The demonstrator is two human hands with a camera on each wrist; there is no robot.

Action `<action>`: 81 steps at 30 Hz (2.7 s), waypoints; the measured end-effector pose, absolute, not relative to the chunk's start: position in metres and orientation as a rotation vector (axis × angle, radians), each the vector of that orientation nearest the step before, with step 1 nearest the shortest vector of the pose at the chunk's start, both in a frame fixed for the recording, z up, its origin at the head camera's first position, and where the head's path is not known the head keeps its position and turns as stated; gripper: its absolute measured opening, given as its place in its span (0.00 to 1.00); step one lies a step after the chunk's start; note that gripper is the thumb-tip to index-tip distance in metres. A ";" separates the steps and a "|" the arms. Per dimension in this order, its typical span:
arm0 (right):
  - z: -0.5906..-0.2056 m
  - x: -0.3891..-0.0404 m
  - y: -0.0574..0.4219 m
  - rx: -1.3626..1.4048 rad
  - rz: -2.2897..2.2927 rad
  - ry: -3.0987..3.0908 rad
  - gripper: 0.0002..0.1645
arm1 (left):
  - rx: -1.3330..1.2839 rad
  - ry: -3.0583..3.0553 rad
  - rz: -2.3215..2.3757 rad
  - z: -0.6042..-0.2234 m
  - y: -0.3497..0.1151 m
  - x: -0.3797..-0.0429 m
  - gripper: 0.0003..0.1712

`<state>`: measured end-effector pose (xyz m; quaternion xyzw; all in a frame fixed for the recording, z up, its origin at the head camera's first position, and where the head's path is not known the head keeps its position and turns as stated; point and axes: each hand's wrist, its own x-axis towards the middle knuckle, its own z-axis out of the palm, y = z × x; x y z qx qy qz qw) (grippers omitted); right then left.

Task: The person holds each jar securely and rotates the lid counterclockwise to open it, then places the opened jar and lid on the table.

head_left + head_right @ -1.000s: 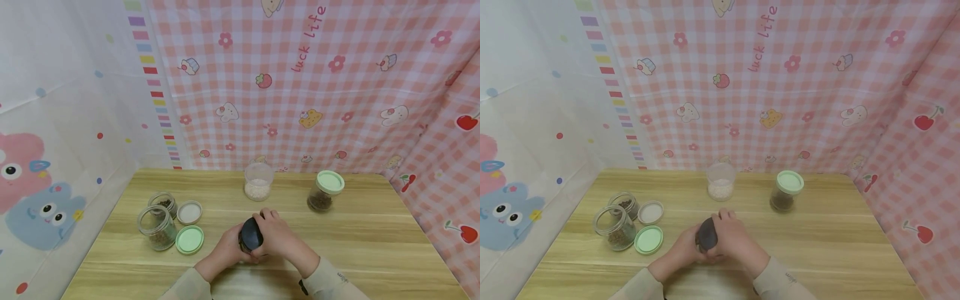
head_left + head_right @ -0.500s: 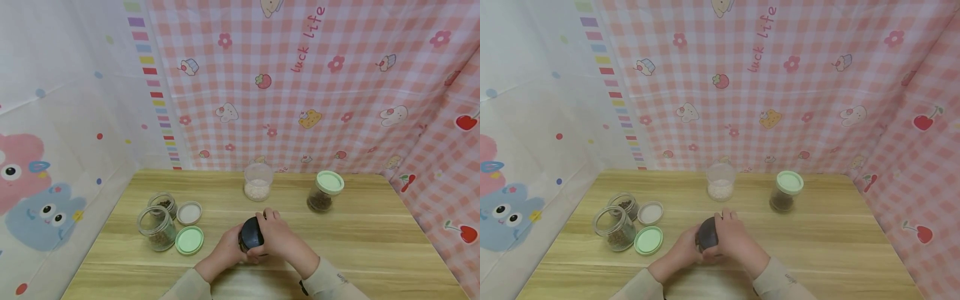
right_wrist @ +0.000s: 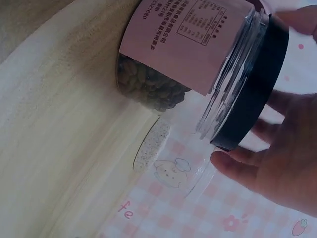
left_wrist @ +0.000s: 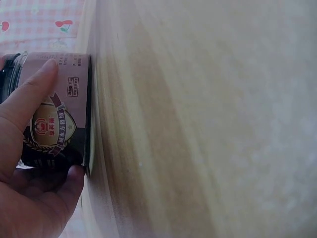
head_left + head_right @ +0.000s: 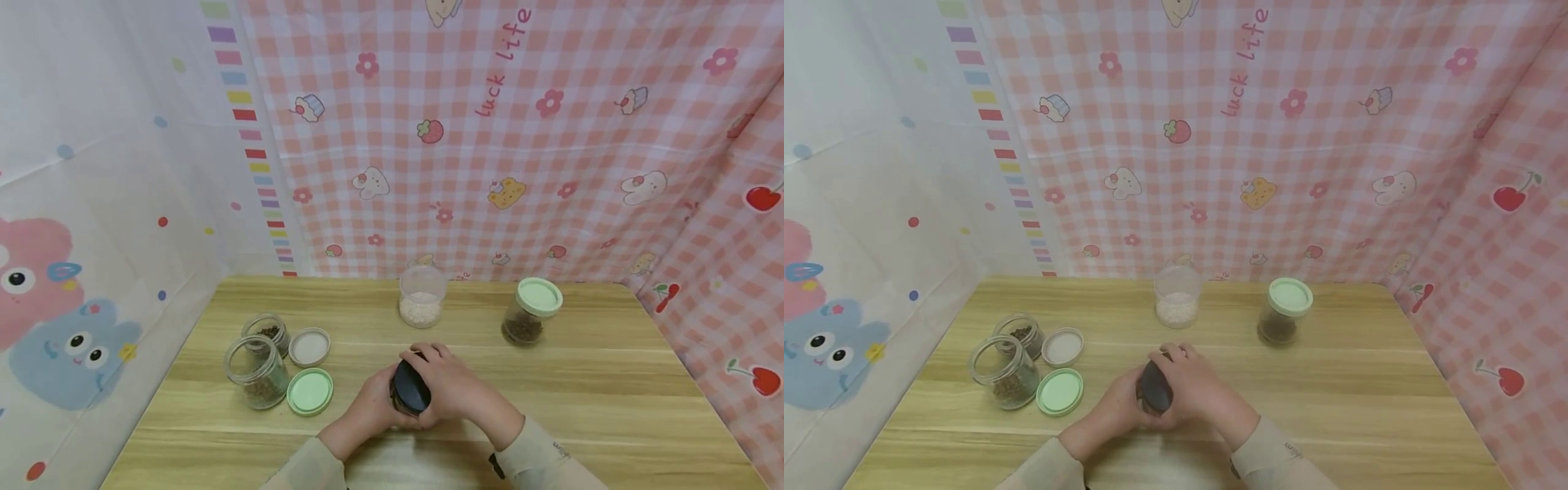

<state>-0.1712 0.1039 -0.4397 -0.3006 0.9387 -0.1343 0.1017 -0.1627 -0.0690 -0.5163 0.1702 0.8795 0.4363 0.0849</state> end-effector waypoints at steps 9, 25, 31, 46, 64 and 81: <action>-0.442 -0.172 0.097 -0.668 -0.385 2.891 0.59 | 0.468 2.592 1.350 -0.515 -0.069 -0.163 0.55; -0.440 -0.167 0.100 -0.696 -0.376 2.878 0.63 | 0.463 2.606 1.324 -0.515 -0.069 -0.163 0.56; -0.439 -0.169 0.103 -0.882 -0.422 2.799 0.58 | 0.496 2.621 1.301 -0.516 -0.069 -0.163 0.56; -0.433 -0.169 0.103 -0.902 -0.479 2.745 0.57 | 0.537 2.643 1.301 -0.518 -0.069 -0.163 0.54; -0.438 -0.170 0.105 -0.874 -0.441 2.734 0.57 | 0.534 2.624 1.306 -0.518 -0.070 -0.162 0.56; -0.437 -0.167 0.104 -0.806 -0.411 2.789 0.62 | 0.527 2.659 1.284 -0.519 -0.069 -0.163 0.55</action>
